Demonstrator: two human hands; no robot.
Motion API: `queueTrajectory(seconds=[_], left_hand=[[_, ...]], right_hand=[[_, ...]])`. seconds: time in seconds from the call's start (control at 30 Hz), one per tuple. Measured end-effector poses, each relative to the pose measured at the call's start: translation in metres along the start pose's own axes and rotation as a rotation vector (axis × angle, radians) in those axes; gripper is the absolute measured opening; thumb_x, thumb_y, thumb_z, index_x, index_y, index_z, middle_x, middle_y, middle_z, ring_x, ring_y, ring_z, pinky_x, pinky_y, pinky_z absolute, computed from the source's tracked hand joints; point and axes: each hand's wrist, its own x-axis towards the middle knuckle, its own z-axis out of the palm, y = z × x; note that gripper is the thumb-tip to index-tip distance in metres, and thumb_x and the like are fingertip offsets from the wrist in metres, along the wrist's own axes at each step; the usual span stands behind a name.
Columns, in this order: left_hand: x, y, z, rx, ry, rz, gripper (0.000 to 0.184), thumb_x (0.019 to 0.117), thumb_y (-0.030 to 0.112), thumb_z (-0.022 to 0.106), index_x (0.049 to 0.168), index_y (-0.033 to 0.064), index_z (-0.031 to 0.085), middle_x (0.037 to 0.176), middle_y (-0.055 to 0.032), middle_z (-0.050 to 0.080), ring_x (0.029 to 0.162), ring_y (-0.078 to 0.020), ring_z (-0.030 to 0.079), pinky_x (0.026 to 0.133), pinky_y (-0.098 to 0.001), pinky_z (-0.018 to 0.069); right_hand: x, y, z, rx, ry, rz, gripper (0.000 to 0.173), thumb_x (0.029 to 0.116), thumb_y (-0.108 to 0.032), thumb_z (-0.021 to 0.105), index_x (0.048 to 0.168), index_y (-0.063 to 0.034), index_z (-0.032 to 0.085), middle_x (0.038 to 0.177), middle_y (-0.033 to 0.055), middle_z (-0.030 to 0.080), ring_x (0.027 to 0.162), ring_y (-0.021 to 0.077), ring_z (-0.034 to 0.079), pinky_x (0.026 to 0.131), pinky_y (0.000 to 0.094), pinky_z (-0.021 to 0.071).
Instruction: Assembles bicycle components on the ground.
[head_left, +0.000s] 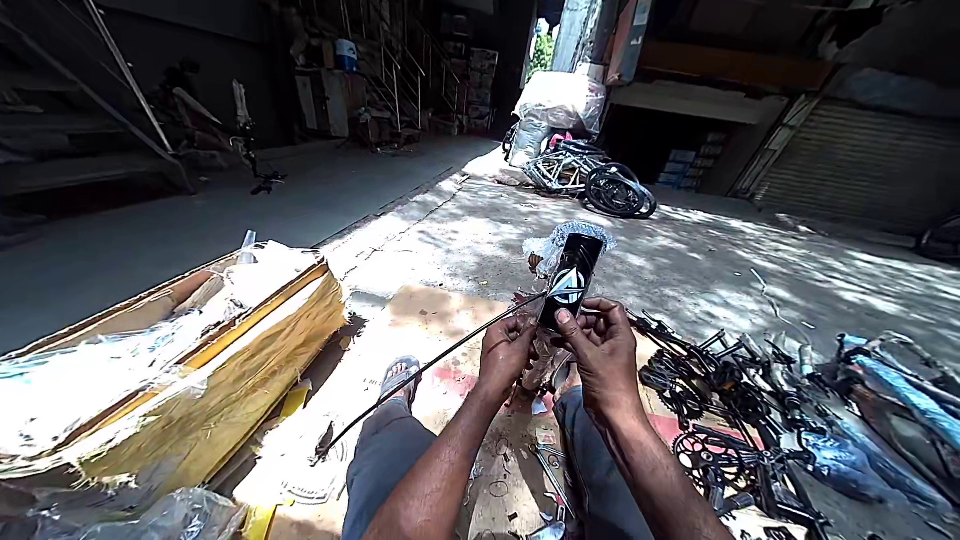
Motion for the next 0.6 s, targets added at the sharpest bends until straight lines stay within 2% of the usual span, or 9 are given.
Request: queueTrajectory(seconds=[0.1,0.23,0.33,0.37,0.4,0.47,0.53,0.57,0.6], left_hand=[[-0.020,0.002,-0.003,0.101,-0.029,-0.055,0.031,0.1065,0.033,0.057,0.098,0.0048,0.067,0.075,-0.0107,0.068,0.059,-0.0216,0.065,0.054,-0.0362,0.0565],[-0.050,0.019,-0.017,0.535,-0.248,0.020,0.025,0.0984,0.036,0.066,0.100,0.0121,0.072,0.082,0.0007,0.073,0.074,-0.0128,0.072,0.073,-0.0363,0.0619],[-0.079,0.048,-0.007,0.685,-0.151,0.426,0.023,0.0960,0.041,0.065,0.093,0.0209,0.075,0.078,0.0110,0.071,0.069,-0.0036,0.068,0.063,-0.0291,0.0607],[-0.084,0.059,0.001,0.685,-0.075,0.608,0.019,0.0952,0.039,0.067,0.098,0.0223,0.075,0.080,0.0116,0.071,0.068,-0.0030,0.067,0.058,-0.0275,0.0599],[-0.085,0.073,0.008,0.711,-0.007,0.749,0.022,0.0932,0.038,0.069,0.108,0.0221,0.074,0.087,0.0100,0.071,0.071,-0.0042,0.067,0.056,-0.0279,0.0585],[-0.068,0.102,0.012,0.791,-0.002,0.889,0.053,0.0908,0.041,0.074,0.133,0.0119,0.063,0.115,-0.0077,0.069,0.097,-0.0185,0.069,0.074,-0.0404,0.0599],[-0.033,0.112,0.013,0.852,-0.137,0.842,0.074,0.0952,0.045,0.068,0.151,0.0036,0.041,0.140,-0.0217,0.056,0.123,-0.0278,0.060,0.097,-0.0467,0.0532],[-0.025,0.112,0.029,0.786,-0.151,0.745,0.060,0.1013,0.034,0.063,0.145,-0.0023,0.045,0.137,-0.0225,0.057,0.122,-0.0248,0.060,0.101,-0.0415,0.0515],[-0.035,0.115,0.076,0.668,0.072,0.496,0.032,0.1041,0.028,0.059,0.122,0.0011,0.058,0.115,-0.0104,0.062,0.104,-0.0109,0.063,0.092,-0.0261,0.0505]], right_hand=[[0.010,0.018,-0.004,0.225,-0.039,0.118,0.012,0.0943,-0.008,0.072,0.105,-0.0098,0.066,0.094,0.0068,0.067,0.078,0.0181,0.067,0.074,0.0374,0.0617],[0.007,0.061,-0.011,0.241,0.066,0.347,0.012,0.0957,-0.003,0.070,0.106,0.0011,0.065,0.085,0.0149,0.070,0.069,0.0231,0.069,0.066,0.0380,0.0612],[-0.008,0.075,-0.014,0.188,-0.019,0.418,0.016,0.0974,-0.006,0.067,0.111,0.0008,0.062,0.091,0.0160,0.071,0.072,0.0255,0.071,0.066,0.0396,0.0624],[-0.018,0.073,-0.016,0.160,-0.077,0.447,0.019,0.0975,-0.007,0.066,0.114,0.0003,0.061,0.095,0.0149,0.071,0.076,0.0246,0.072,0.069,0.0394,0.0632],[-0.028,0.070,-0.018,0.138,-0.137,0.466,0.022,0.0980,-0.009,0.067,0.117,0.0001,0.061,0.099,0.0142,0.071,0.079,0.0235,0.073,0.072,0.0393,0.0636],[-0.054,0.063,-0.033,0.105,-0.231,0.416,0.026,0.0985,-0.014,0.067,0.120,0.0003,0.064,0.106,0.0133,0.071,0.084,0.0207,0.072,0.076,0.0383,0.0628],[-0.084,0.055,-0.064,0.076,-0.274,0.309,0.027,0.0990,-0.014,0.067,0.122,0.0001,0.065,0.115,0.0135,0.069,0.090,0.0190,0.071,0.081,0.0374,0.0613],[-0.098,0.050,-0.087,0.040,-0.281,0.273,0.029,0.0990,-0.014,0.067,0.124,-0.0007,0.064,0.120,0.0134,0.068,0.096,0.0196,0.070,0.086,0.0385,0.0604],[-0.114,0.045,-0.117,-0.009,-0.255,0.268,0.031,0.0986,-0.014,0.068,0.127,-0.0015,0.064,0.123,0.0135,0.067,0.100,0.0207,0.070,0.089,0.0398,0.0603]])
